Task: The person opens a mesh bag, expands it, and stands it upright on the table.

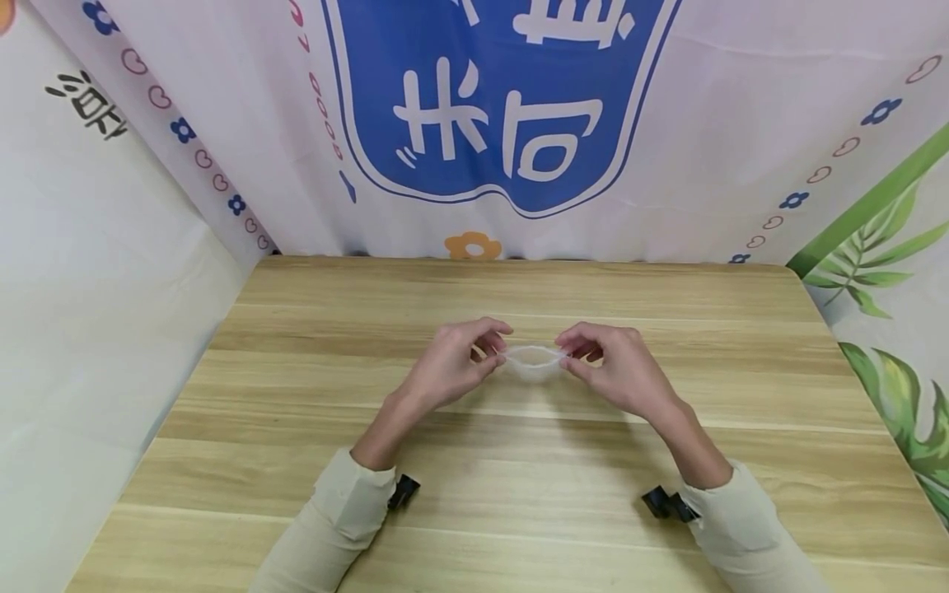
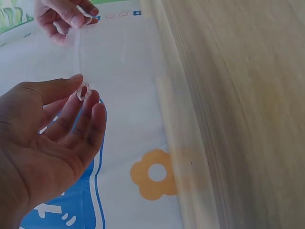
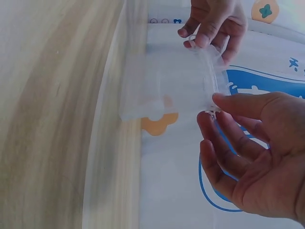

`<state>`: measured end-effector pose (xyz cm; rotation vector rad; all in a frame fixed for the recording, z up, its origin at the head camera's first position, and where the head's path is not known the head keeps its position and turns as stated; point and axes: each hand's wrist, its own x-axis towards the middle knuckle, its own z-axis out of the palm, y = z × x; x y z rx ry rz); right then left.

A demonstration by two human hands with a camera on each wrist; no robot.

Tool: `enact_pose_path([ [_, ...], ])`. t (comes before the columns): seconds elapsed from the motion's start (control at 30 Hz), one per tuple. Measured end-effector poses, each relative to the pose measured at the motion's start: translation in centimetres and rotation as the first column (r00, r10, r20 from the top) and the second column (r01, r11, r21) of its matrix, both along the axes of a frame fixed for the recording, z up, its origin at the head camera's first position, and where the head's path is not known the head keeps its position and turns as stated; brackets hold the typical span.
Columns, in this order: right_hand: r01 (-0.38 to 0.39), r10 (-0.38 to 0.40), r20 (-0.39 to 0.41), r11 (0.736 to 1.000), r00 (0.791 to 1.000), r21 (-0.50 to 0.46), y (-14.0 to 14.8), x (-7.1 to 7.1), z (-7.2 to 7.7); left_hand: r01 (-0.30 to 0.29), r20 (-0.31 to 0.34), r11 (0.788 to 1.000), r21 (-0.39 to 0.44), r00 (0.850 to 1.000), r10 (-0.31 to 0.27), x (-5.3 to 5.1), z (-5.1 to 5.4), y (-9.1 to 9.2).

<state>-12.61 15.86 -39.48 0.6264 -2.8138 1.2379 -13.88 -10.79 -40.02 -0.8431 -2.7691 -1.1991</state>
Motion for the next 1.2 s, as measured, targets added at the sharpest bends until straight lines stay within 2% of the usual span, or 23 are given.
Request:
enact_pose_path([
  [0.37,0.040,-0.040,-0.002,0.998,0.999,-0.040,-1.0,-0.1,-0.4,-0.062,0.052,0.996,0.058,0.997,0.059,0.1,-0.1,1.4],
  [0.57,0.036,-0.036,-0.001,0.998,0.999,-0.051,-1.2,-0.2,-0.6,-0.068,0.075,0.995,0.079,0.995,0.062,0.1,-0.2,1.8],
  [0.8,0.025,-0.025,-0.003,0.999,1.000,-0.045,-1.1,-0.2,-0.5,-0.061,0.082,0.995,0.082,0.995,0.054,0.1,-0.2,1.5],
  [1.03,0.043,-0.043,-0.032,0.999,0.999,0.001,-0.6,-0.1,0.0,-0.069,0.076,0.997,0.043,0.995,0.066,0.1,0.2,0.8],
  [1.2,0.054,-0.054,0.009,0.998,0.998,0.029,-0.1,-0.3,0.1,-0.051,0.067,0.998,0.027,0.997,0.049,0.0,0.3,0.5],
])
